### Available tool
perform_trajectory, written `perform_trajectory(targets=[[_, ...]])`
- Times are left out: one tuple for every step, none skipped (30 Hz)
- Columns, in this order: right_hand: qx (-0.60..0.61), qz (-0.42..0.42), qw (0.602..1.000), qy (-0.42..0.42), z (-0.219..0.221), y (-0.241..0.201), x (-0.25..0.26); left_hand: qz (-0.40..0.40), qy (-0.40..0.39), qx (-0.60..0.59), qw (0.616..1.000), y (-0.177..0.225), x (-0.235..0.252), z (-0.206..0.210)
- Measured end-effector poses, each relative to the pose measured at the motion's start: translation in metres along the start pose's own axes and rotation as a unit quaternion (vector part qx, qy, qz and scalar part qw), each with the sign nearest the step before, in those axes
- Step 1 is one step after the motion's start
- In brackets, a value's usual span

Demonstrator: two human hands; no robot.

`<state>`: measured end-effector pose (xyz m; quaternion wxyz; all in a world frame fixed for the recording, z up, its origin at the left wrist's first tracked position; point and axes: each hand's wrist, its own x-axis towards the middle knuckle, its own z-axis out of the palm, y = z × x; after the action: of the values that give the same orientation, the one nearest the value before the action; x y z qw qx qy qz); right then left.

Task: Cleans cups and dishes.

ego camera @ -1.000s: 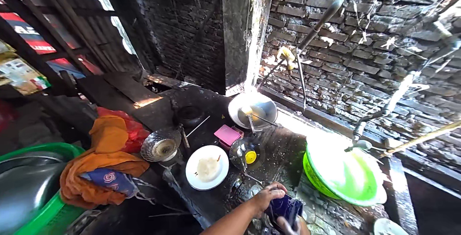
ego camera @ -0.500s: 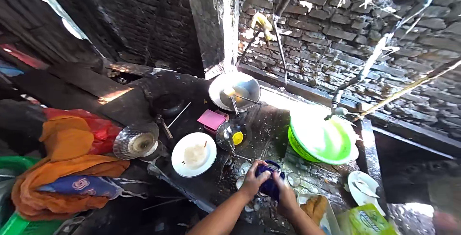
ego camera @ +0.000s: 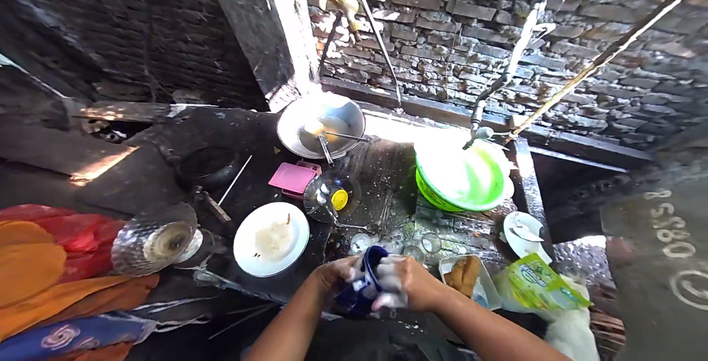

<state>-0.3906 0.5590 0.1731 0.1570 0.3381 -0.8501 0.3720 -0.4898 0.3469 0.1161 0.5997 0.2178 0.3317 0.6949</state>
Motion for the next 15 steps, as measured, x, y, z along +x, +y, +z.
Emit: perform_trajectory(targets=[[0.043,0.045,0.997,0.04,0.003,0.005,0.0,-0.011,-0.045,0.002,0.999,0.002,0.0,-0.004],[0.085,0.11,0.988,0.066,0.003,0.009,0.001,-0.022,-0.032,0.007,0.999,0.003,0.002,0.001],[0.118,0.187,0.973,0.066,0.0,0.014,0.005,-0.026,0.022,0.018,0.999,0.002,0.004,0.011],[0.134,0.274,0.952,0.026,-0.007,0.018,0.012,-0.014,0.095,0.032,0.995,-0.001,0.009,0.022],[0.139,0.367,0.919,-0.049,-0.015,0.019,0.024,0.006,0.163,0.062,0.985,-0.004,0.015,0.03],[0.145,0.446,0.872,-0.139,-0.021,0.019,0.039,0.017,0.225,0.127,0.966,-0.007,0.022,0.037],[0.15,0.504,0.824,-0.212,-0.018,0.018,0.051,0.017,0.268,0.222,0.937,-0.008,0.029,0.041],[0.152,0.539,0.786,-0.261,-0.008,0.016,0.056,0.003,0.292,0.335,0.896,-0.01,0.034,0.042],[0.15,0.555,0.769,-0.281,0.004,0.014,0.056,-0.004,0.304,0.432,0.849,-0.014,0.036,0.044],[0.15,0.565,0.767,-0.265,0.015,0.012,0.051,-0.004,0.315,0.485,0.816,-0.018,0.036,0.045],[0.165,0.579,0.768,-0.217,0.024,0.012,0.043,-0.005,0.328,0.509,0.796,-0.023,0.034,0.043],[0.192,0.592,0.768,-0.153,0.029,0.012,0.034,0.0,0.34,0.51,0.79,-0.029,0.03,0.04],[0.226,0.598,0.764,-0.085,0.034,0.011,0.024,0.004,0.346,0.502,0.793,-0.035,0.025,0.037],[0.266,0.602,0.752,-0.027,0.035,0.013,0.015,0.007,0.345,0.497,0.796,-0.04,0.02,0.035],[0.311,0.606,0.731,0.03,0.031,0.015,0.006,0.019,0.344,0.492,0.8,-0.045,0.015,0.03]])
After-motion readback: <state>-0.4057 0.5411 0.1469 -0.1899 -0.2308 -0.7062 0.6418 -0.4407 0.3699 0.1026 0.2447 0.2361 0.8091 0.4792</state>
